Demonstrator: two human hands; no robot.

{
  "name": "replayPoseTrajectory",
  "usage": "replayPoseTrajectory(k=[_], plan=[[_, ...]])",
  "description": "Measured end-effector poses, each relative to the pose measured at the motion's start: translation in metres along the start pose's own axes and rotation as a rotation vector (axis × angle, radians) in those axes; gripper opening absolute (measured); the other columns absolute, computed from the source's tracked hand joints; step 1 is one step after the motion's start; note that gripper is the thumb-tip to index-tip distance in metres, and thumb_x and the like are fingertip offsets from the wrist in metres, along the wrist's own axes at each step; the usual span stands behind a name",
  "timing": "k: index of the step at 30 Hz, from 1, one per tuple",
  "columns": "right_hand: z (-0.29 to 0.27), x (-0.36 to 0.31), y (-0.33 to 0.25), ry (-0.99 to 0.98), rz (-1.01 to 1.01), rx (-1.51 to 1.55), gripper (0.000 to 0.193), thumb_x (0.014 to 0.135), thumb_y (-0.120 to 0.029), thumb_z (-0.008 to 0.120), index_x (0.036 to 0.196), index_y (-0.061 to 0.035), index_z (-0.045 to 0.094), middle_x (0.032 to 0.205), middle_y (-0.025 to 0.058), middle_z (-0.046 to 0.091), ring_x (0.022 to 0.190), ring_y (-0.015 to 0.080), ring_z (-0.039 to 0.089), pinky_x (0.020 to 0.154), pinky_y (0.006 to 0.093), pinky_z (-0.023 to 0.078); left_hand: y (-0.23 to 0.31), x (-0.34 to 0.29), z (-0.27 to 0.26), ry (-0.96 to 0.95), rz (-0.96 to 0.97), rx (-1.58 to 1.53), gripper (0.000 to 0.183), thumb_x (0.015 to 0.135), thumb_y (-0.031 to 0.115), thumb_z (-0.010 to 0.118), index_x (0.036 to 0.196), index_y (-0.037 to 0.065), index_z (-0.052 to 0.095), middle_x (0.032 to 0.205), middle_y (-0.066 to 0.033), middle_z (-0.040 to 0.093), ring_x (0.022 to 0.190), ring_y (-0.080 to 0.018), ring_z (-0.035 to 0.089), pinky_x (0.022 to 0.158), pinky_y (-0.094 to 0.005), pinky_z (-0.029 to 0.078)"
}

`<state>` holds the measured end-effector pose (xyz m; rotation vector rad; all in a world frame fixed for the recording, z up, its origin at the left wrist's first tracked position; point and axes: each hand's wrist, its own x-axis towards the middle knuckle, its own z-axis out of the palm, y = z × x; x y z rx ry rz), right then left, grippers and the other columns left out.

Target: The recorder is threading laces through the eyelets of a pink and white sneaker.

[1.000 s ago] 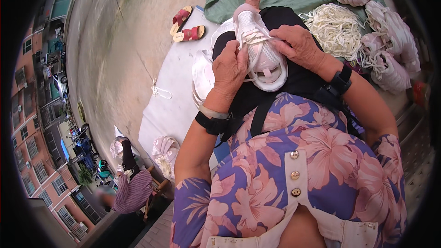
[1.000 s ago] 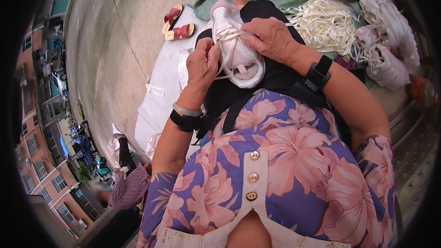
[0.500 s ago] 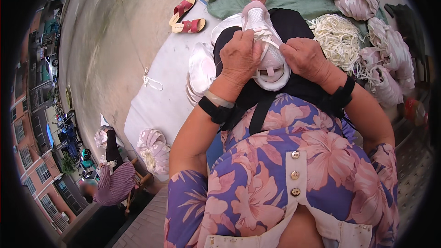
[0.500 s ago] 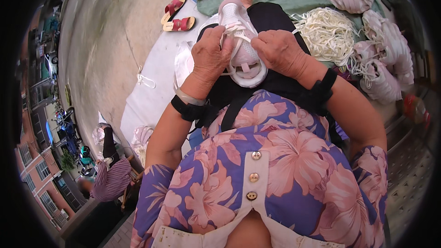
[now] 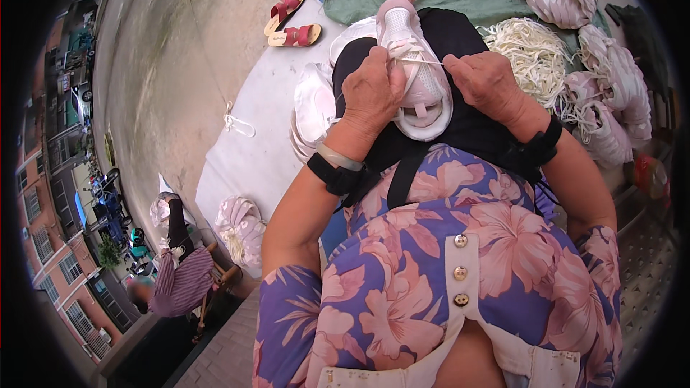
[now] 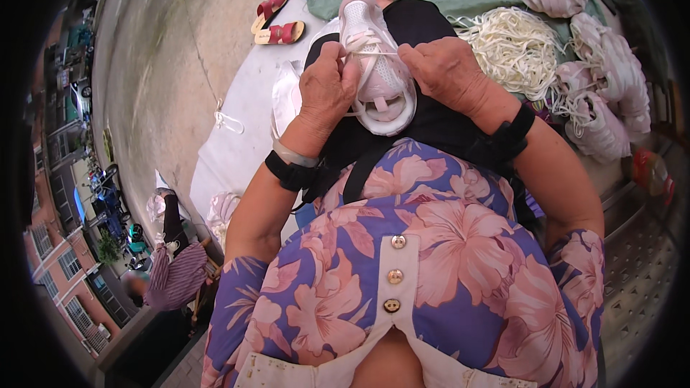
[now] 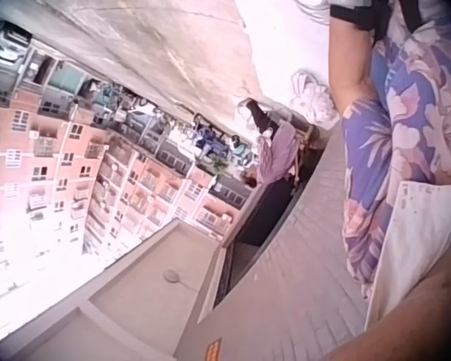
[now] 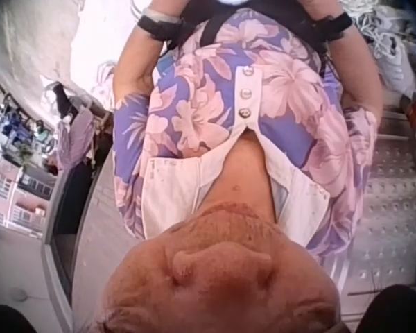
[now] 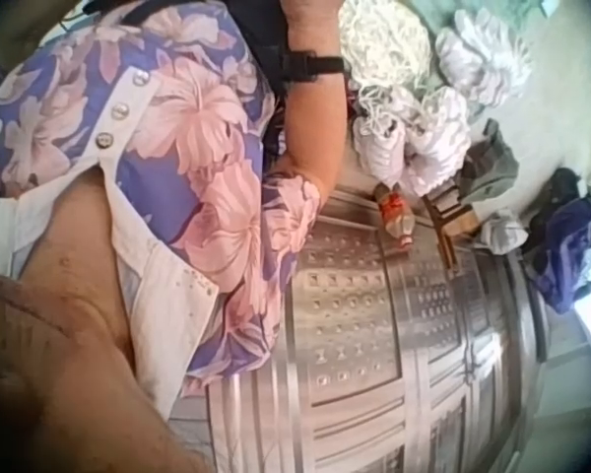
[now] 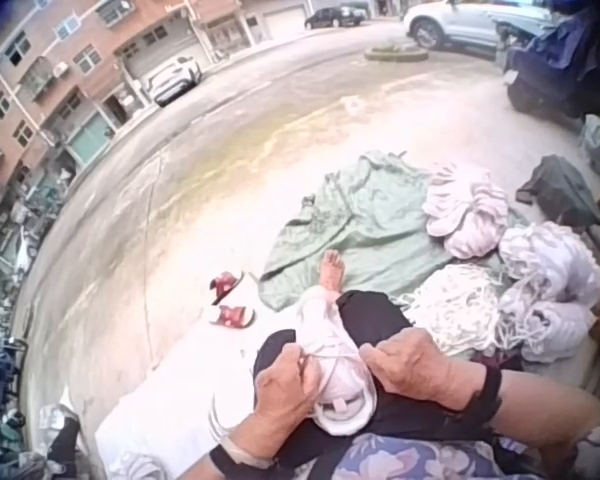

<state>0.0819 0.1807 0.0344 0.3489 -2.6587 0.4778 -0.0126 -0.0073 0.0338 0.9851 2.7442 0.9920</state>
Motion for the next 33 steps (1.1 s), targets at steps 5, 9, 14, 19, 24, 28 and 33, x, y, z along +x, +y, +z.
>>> replayPoseTrajectory(k=[5,9,14,19,24,28,33], plan=[[-0.002,-0.005,0.011,0.049,-0.001,-0.015,0.014,0.072,-0.007,0.057,0.086,-0.0083,0.055,0.060,0.0040,0.051,0.054,0.0218,0.056,0.048,0.0333,0.043,0.005,-0.002,-0.003,-0.043,-0.056,0.057,0.018,0.080,0.018,0.055,0.088,0.004,0.046,0.063,-0.0168,0.057,0.061,-0.0353,0.058,0.056,-0.0426,0.045],[0.002,-0.013,0.018,0.100,0.123,0.019,0.012,0.077,-0.007,0.057,0.089,-0.0092,0.057,0.061,0.0059,0.052,0.056,0.0237,0.057,0.048,0.0335,0.044,0.012,-0.004,-0.006,-0.111,-0.107,0.096,0.023,0.082,0.023,0.055,0.087,0.003,0.046,0.065,-0.0201,0.058,0.065,-0.0402,0.058,0.058,-0.0463,0.044],[0.008,-0.016,0.009,0.108,0.176,0.128,0.016,0.074,-0.003,0.059,0.089,-0.0072,0.057,0.065,0.0081,0.055,0.059,0.0266,0.057,0.049,0.0348,0.045,0.007,-0.020,-0.013,-0.172,-0.104,-0.045,0.029,0.082,0.028,0.061,0.083,0.002,0.047,0.062,-0.0169,0.057,0.059,-0.0324,0.059,0.054,-0.0388,0.044],[0.003,-0.012,0.008,0.026,0.318,0.411,0.013,0.078,-0.008,0.058,0.091,-0.0047,0.056,0.065,0.0077,0.054,0.055,0.0201,0.057,0.048,0.0300,0.045,0.005,-0.025,-0.024,-0.254,-0.076,-0.100,0.021,0.079,0.020,0.064,0.085,0.002,0.053,0.060,-0.0118,0.056,0.053,-0.0222,0.056,0.052,-0.0318,0.043],[-0.020,0.024,0.003,-0.398,0.886,1.162,0.022,0.088,-0.028,0.054,0.090,-0.0055,0.057,0.064,0.0000,0.053,0.054,0.0035,0.051,0.046,0.0174,0.041,0.005,-0.018,-0.030,-0.284,-0.071,-0.132,0.013,0.078,0.013,0.062,0.085,0.003,0.057,0.062,-0.0117,0.057,0.054,-0.0232,0.057,0.053,-0.0318,0.044],[-0.023,0.052,0.002,-0.658,0.983,1.150,0.024,0.088,-0.029,0.053,0.083,-0.0059,0.055,0.064,0.0007,0.055,0.048,0.0059,0.051,0.043,0.0183,0.040,0.009,-0.017,-0.029,-0.246,0.051,-0.032,0.008,0.078,0.009,0.058,0.083,0.002,0.056,0.066,-0.0159,0.058,0.059,-0.0283,0.059,0.055,-0.0336,0.045],[-0.010,0.060,0.017,-0.818,0.935,0.853,0.020,0.086,-0.025,0.053,0.077,-0.0068,0.054,0.064,0.0028,0.055,0.047,0.0074,0.051,0.041,0.0214,0.038,0.007,-0.020,-0.026,-0.239,0.001,-0.199,0.006,0.080,0.007,0.054,0.082,0.001,0.055,0.063,-0.0128,0.057,0.058,-0.0227,0.058,0.054,-0.0315,0.044]])
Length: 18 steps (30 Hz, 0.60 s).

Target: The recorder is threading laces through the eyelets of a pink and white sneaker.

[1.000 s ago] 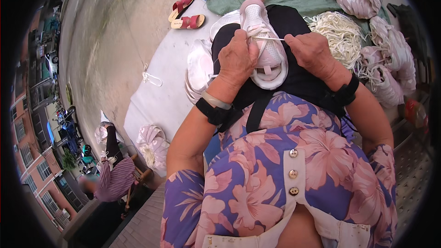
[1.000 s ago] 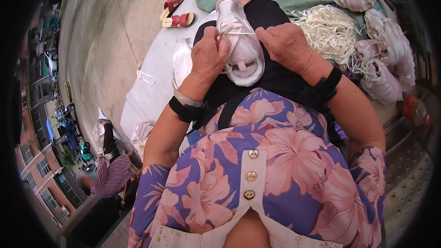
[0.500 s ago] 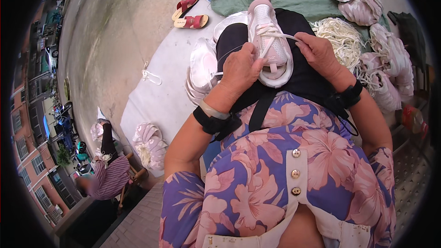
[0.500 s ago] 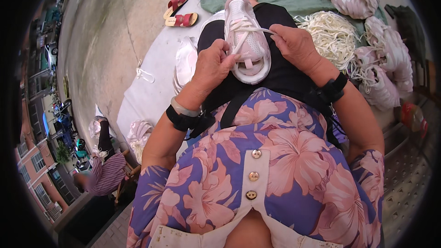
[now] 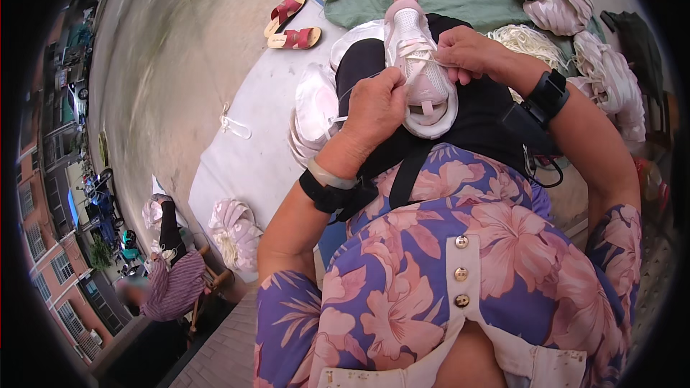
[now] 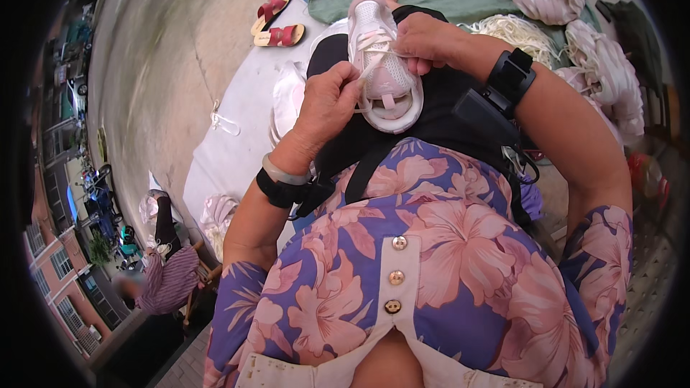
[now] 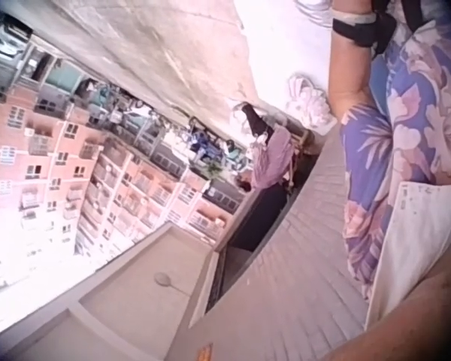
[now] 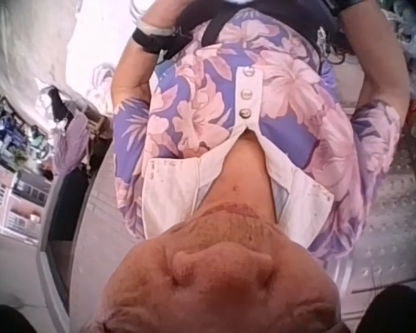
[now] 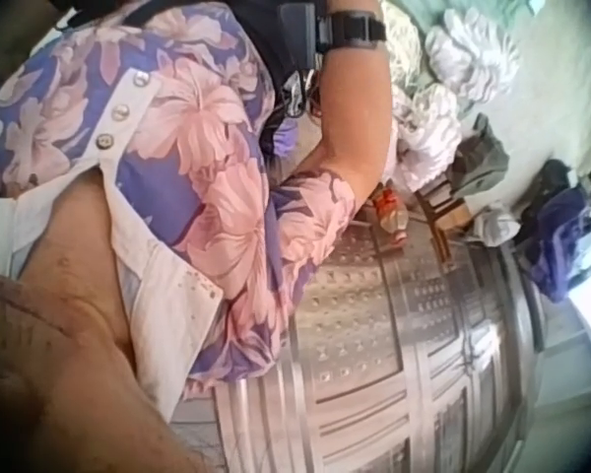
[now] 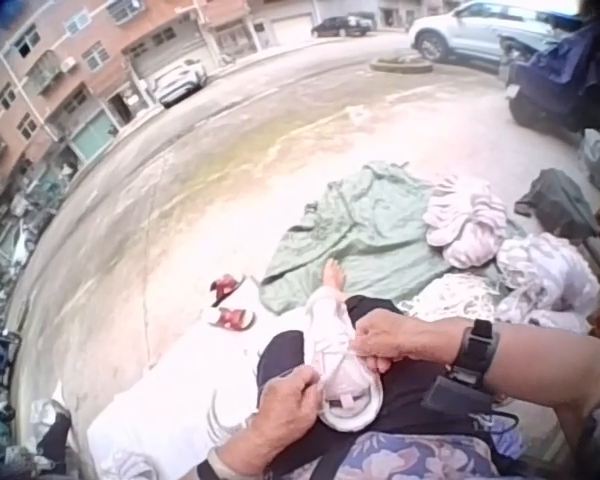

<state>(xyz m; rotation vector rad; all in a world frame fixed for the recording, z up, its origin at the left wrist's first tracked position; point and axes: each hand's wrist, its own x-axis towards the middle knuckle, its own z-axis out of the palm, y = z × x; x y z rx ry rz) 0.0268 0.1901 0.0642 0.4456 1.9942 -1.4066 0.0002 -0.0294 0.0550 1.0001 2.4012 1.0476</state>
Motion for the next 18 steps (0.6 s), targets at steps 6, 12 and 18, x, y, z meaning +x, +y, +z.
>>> replayPoseTrajectory(k=[6,12,18], plan=[[0.009,0.010,0.015,0.483,-0.567,-0.344,0.009,0.081,-0.010,0.056,0.079,-0.0013,0.052,0.066,0.0000,0.052,0.060,0.0082,0.046,0.054,0.0231,0.039,-0.014,0.007,-0.001,0.005,-0.170,-0.339,0.006,0.082,0.005,0.053,0.078,0.002,0.054,0.061,0.0036,0.048,0.055,-0.0033,0.042,0.048,-0.0200,0.036],[0.014,0.004,0.036,0.437,-0.605,-0.096,0.005,0.082,-0.005,0.053,0.084,-0.0008,0.053,0.069,-0.0035,0.048,0.064,0.0060,0.042,0.058,0.0213,0.038,-0.033,0.011,-0.013,0.047,-0.337,-0.303,0.006,0.075,0.005,0.053,0.074,0.000,0.056,0.059,-0.0087,0.057,0.053,-0.0140,0.052,0.053,-0.0284,0.043],[0.022,-0.014,0.034,0.399,-0.584,0.045,0.011,0.080,-0.012,0.056,0.082,-0.0016,0.053,0.059,0.0038,0.047,0.056,0.0096,0.044,0.053,0.0254,0.039,-0.031,0.006,-0.007,0.112,-0.091,-0.068,0.003,0.079,0.005,0.056,0.079,0.003,0.058,0.067,-0.0016,0.055,0.056,-0.0093,0.049,0.052,-0.0234,0.040]])
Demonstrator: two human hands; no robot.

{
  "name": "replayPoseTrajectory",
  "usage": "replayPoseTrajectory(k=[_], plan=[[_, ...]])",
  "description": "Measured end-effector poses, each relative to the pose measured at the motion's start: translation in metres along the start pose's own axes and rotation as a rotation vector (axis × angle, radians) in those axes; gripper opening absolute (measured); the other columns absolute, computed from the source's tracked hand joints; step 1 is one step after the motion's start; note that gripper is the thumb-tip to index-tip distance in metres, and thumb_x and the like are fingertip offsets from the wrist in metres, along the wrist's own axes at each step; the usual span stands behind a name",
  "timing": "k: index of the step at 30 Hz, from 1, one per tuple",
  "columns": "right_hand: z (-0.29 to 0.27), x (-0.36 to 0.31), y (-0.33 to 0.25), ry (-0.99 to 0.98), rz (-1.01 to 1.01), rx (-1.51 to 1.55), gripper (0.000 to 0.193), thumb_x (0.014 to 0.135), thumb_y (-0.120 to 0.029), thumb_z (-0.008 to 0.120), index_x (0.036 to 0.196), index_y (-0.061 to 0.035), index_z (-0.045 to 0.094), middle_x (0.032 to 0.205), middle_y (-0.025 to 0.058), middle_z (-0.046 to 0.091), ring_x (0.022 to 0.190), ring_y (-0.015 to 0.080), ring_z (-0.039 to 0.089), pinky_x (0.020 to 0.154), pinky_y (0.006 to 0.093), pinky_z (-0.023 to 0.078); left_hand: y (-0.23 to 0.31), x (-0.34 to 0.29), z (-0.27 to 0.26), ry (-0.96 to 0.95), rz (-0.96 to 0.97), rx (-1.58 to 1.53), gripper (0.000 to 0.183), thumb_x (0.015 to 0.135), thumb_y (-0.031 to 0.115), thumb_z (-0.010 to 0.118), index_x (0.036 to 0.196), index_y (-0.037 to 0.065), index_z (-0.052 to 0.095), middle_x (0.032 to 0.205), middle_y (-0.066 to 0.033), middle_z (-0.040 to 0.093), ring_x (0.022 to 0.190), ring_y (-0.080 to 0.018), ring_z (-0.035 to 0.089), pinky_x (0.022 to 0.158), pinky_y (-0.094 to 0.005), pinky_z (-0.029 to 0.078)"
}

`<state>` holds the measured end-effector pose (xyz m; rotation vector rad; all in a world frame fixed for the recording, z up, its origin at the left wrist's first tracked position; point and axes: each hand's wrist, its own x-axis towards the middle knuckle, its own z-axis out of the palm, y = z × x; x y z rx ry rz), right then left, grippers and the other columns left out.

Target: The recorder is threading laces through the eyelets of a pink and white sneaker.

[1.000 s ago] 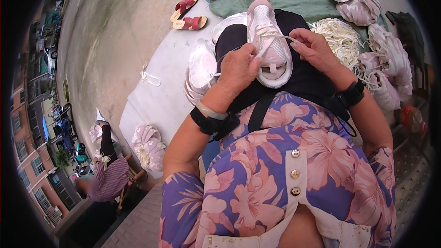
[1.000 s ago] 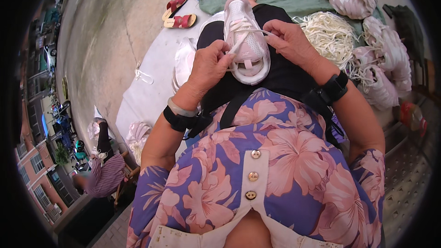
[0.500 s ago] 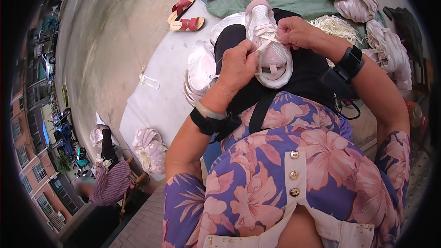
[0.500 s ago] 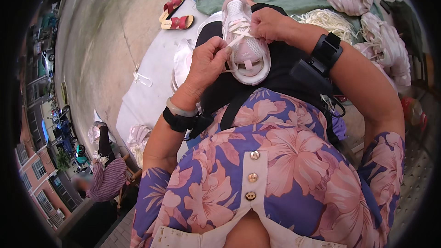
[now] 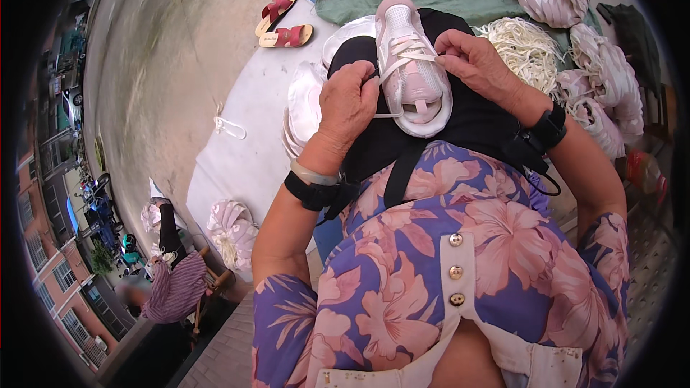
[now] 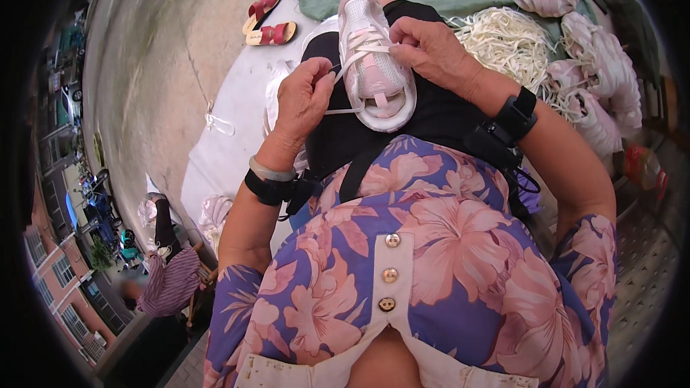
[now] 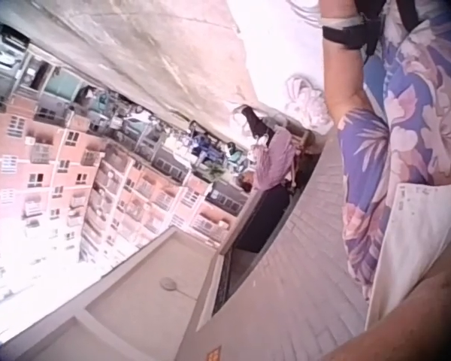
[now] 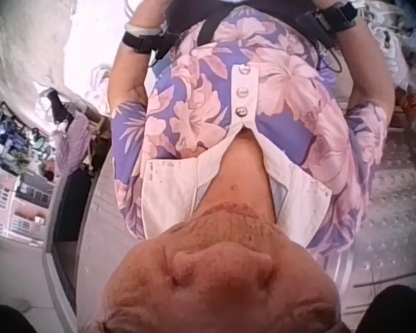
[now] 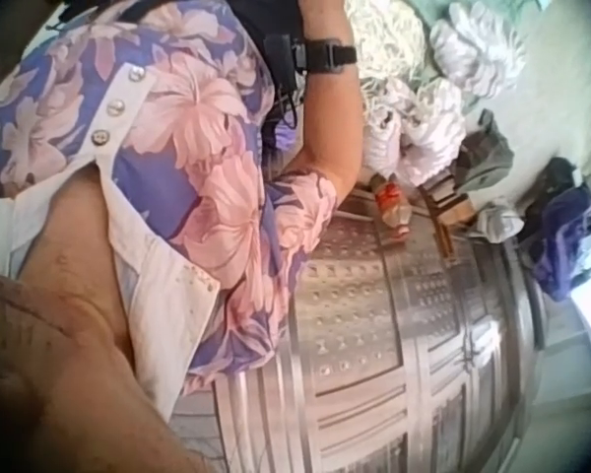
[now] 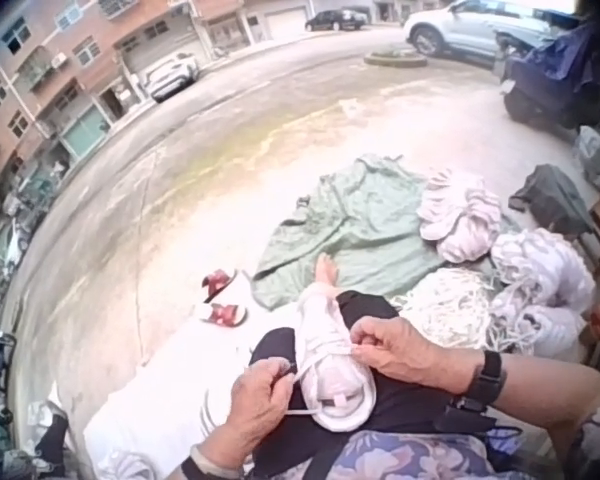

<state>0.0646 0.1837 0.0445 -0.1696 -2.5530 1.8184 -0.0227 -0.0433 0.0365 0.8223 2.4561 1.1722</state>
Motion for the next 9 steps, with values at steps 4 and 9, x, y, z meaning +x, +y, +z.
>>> replayPoseTrajectory(k=[4,9], plan=[[0.005,-0.011,-0.037,-0.263,-0.070,0.035,0.012,0.076,-0.010,0.058,0.082,-0.0024,0.052,0.059,0.0070,0.048,0.053,0.0168,0.047,0.053,0.0294,0.040,0.028,0.015,0.009,0.154,0.337,0.136,0.010,0.075,0.009,0.062,0.082,0.003,0.060,0.078,-0.0095,0.059,0.065,-0.0222,0.055,0.060,-0.0327,0.045],[0.006,-0.027,-0.062,-0.481,-0.103,-0.030,0.015,0.074,-0.003,0.056,0.089,-0.0067,0.054,0.069,0.0125,0.058,0.070,0.0252,0.063,0.064,0.0323,0.046,0.046,0.026,0.017,0.056,0.406,0.591,0.015,0.064,0.014,0.063,0.077,0.007,0.060,0.075,-0.0087,0.057,0.071,-0.0294,0.056,0.061,-0.0396,0.044]])
